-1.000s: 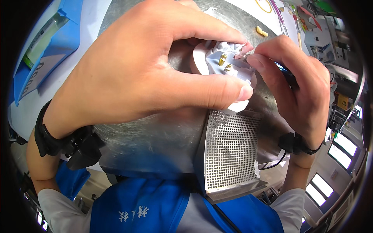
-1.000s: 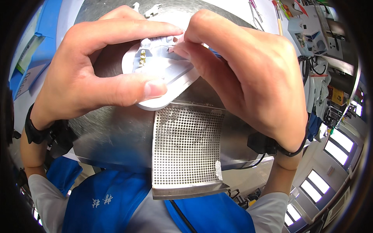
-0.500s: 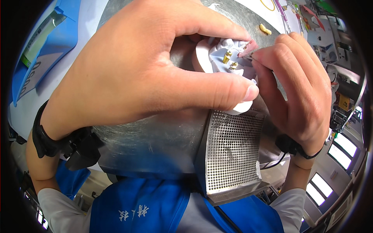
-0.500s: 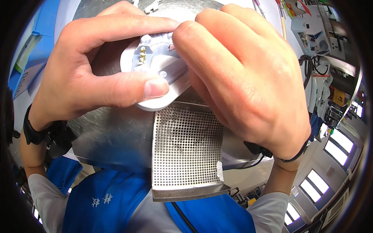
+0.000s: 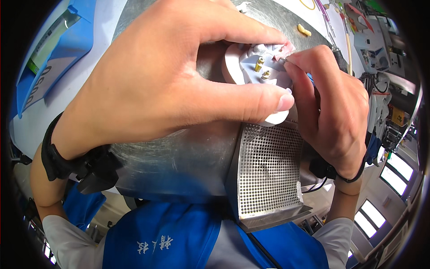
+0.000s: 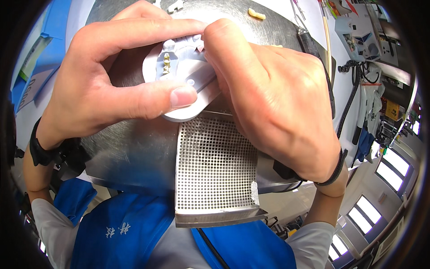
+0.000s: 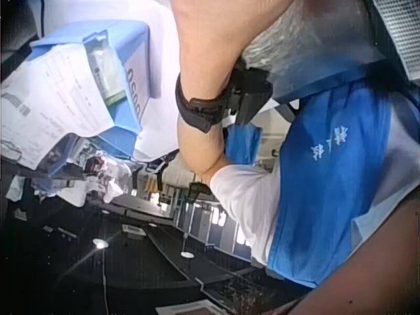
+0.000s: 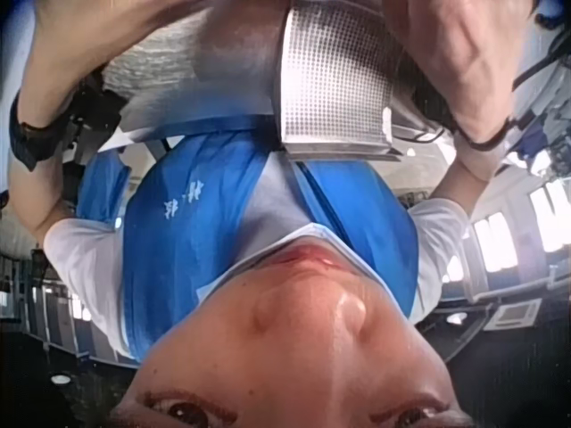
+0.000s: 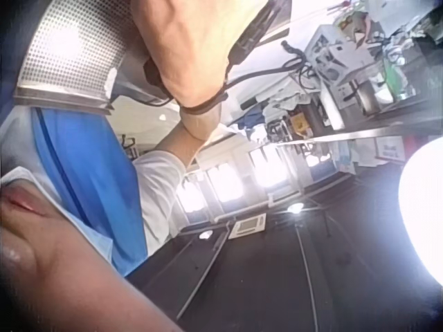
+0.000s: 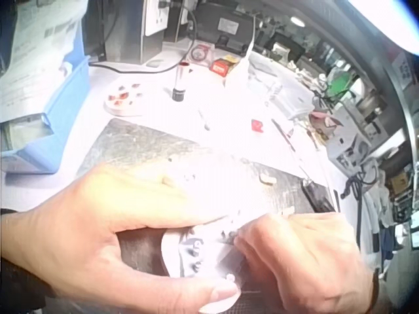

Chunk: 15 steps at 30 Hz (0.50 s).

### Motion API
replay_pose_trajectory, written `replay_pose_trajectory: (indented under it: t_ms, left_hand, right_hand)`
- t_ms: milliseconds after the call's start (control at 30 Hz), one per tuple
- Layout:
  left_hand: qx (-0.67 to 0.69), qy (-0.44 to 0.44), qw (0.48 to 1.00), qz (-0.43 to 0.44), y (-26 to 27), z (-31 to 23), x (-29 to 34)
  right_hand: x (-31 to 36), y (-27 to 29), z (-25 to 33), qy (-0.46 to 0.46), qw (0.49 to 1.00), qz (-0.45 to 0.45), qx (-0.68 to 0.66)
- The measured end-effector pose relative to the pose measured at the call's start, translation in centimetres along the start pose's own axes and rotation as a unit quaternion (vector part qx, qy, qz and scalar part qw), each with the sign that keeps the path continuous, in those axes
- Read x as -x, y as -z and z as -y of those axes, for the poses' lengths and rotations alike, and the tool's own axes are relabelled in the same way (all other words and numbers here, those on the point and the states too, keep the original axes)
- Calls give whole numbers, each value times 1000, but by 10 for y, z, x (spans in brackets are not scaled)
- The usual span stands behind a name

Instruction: The person is assembling components into a dental dental mold on a workbench.

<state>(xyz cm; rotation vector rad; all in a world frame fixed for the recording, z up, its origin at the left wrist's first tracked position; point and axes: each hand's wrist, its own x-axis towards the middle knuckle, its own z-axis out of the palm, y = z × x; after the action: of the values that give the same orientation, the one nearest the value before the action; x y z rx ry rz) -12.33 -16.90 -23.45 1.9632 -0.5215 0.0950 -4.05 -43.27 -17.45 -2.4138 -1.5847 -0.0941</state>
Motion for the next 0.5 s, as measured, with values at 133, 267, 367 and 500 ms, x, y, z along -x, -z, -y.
replay_pose_trajectory:
  t_ms: [133, 267, 367, 500]
  left_hand:
    - [-3, -8, 1000, -1, 4, 5, 4]
    - [-8, -12, 1000, -6, 14, 17, 8]
    - [-9, -19, 1000, -9, 5, 7, 8]
    - [-15, -23, 1000, -14, 5, 5, 13]
  right_hand:
    - [3, -2, 0, -15, 1000, -12, -11]
    - [1, -5, 6, -45, 998, -29, -34]
    - [0, -4, 0, -24, 996, -42, -81]
    - [-5, 3, -5, -4, 992, -32, -119]
